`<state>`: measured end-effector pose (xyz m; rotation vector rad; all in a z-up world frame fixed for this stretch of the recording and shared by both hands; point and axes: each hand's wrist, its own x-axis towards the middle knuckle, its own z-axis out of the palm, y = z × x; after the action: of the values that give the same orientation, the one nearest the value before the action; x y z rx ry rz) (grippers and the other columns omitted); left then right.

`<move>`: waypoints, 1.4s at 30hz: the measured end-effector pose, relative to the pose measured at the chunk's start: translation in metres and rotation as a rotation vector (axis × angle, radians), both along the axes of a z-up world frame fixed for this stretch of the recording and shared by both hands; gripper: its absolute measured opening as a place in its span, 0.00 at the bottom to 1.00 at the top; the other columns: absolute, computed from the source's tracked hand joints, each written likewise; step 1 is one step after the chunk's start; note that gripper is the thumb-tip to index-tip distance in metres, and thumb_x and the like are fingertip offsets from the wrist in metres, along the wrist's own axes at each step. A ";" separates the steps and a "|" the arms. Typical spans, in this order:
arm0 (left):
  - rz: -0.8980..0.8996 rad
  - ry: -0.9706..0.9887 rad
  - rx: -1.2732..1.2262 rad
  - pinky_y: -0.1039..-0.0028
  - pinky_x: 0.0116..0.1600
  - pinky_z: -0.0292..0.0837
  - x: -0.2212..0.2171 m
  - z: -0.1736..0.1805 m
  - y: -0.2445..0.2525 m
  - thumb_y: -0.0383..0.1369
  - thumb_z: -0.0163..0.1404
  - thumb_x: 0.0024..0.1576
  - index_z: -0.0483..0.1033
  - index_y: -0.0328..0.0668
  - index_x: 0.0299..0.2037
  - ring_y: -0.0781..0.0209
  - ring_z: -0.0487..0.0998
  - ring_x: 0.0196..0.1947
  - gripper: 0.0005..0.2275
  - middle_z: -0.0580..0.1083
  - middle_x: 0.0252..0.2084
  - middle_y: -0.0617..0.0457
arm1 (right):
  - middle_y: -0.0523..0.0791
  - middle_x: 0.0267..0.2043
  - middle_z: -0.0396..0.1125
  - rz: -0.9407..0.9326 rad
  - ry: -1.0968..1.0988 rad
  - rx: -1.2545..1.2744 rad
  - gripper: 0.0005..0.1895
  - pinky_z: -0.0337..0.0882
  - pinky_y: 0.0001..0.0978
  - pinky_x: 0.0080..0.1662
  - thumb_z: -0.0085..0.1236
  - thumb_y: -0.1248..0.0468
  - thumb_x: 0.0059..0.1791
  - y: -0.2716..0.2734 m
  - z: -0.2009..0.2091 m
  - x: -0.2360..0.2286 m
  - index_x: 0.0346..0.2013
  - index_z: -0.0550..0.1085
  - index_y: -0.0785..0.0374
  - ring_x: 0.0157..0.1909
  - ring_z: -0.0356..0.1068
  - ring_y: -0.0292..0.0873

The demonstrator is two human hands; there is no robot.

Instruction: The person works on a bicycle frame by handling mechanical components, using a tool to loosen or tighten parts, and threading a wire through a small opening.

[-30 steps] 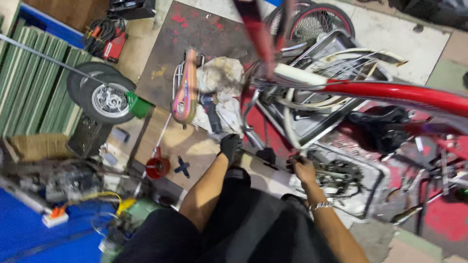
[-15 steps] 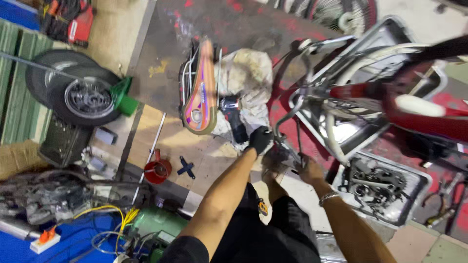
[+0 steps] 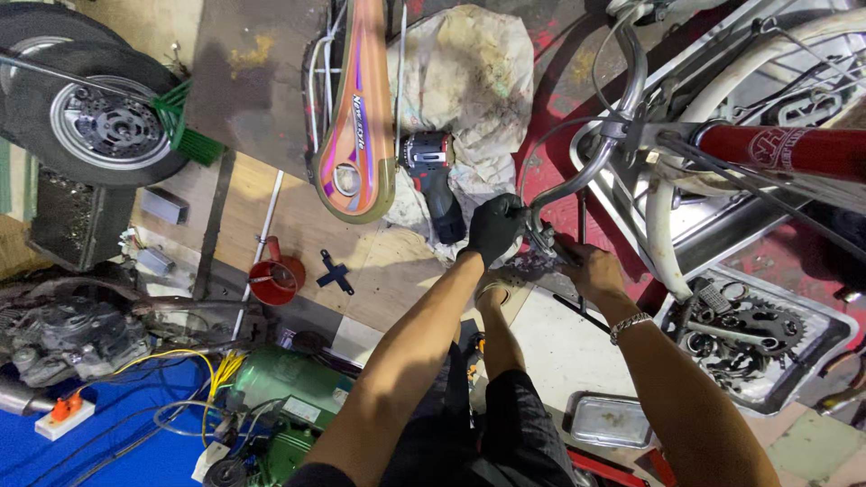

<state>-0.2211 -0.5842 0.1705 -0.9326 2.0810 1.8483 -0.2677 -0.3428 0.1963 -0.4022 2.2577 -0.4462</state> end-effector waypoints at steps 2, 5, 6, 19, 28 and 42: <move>-0.044 0.038 -0.077 0.64 0.36 0.73 0.000 0.005 0.000 0.38 0.58 0.57 0.77 0.40 0.37 0.54 0.80 0.30 0.09 0.78 0.29 0.46 | 0.55 0.44 0.75 -0.010 -0.003 0.015 0.25 0.73 0.47 0.47 0.71 0.52 0.41 -0.001 0.004 0.000 0.49 0.78 0.59 0.47 0.74 0.59; -0.102 0.135 -0.212 0.62 0.36 0.71 0.007 0.014 0.003 0.38 0.58 0.60 0.74 0.39 0.39 0.47 0.78 0.33 0.11 0.77 0.30 0.44 | 0.55 0.43 0.75 -0.027 0.007 0.027 0.26 0.74 0.47 0.47 0.71 0.53 0.40 -0.006 0.009 -0.001 0.48 0.78 0.59 0.46 0.74 0.59; -0.104 0.158 -0.223 0.61 0.36 0.71 0.012 0.016 0.005 0.38 0.58 0.61 0.73 0.40 0.40 0.45 0.77 0.34 0.11 0.76 0.31 0.44 | 0.54 0.44 0.75 -0.031 0.002 0.030 0.26 0.73 0.47 0.47 0.72 0.53 0.39 -0.008 0.010 -0.002 0.48 0.78 0.59 0.46 0.74 0.59; -0.113 0.065 -0.091 0.56 0.35 0.71 0.025 0.018 0.007 0.38 0.56 0.59 0.66 0.39 0.42 0.35 0.78 0.35 0.13 0.75 0.31 0.39 | 0.56 0.52 0.68 -0.163 0.064 0.076 0.19 0.70 0.56 0.47 0.63 0.60 0.49 -0.027 0.035 0.032 0.53 0.73 0.59 0.49 0.70 0.65; -0.118 0.071 -0.094 0.56 0.35 0.75 0.017 0.031 0.008 0.40 0.59 0.53 0.69 0.41 0.44 0.37 0.81 0.33 0.16 0.76 0.28 0.40 | 0.54 0.53 0.68 -0.123 0.057 0.026 0.28 0.72 0.52 0.50 0.66 0.60 0.42 -0.028 0.032 0.010 0.56 0.72 0.60 0.52 0.70 0.62; -0.162 0.084 0.008 0.58 0.36 0.75 0.030 0.029 0.055 0.36 0.56 0.54 0.69 0.43 0.56 0.42 0.82 0.32 0.20 0.78 0.30 0.42 | 0.51 0.51 0.71 -0.059 0.145 0.069 0.28 0.72 0.52 0.49 0.60 0.68 0.42 -0.042 0.036 0.020 0.57 0.76 0.49 0.51 0.72 0.60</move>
<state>-0.1914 -0.5295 0.1997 -0.6727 2.1263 1.8404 -0.2474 -0.3848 0.2320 -0.3435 2.4234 -0.3789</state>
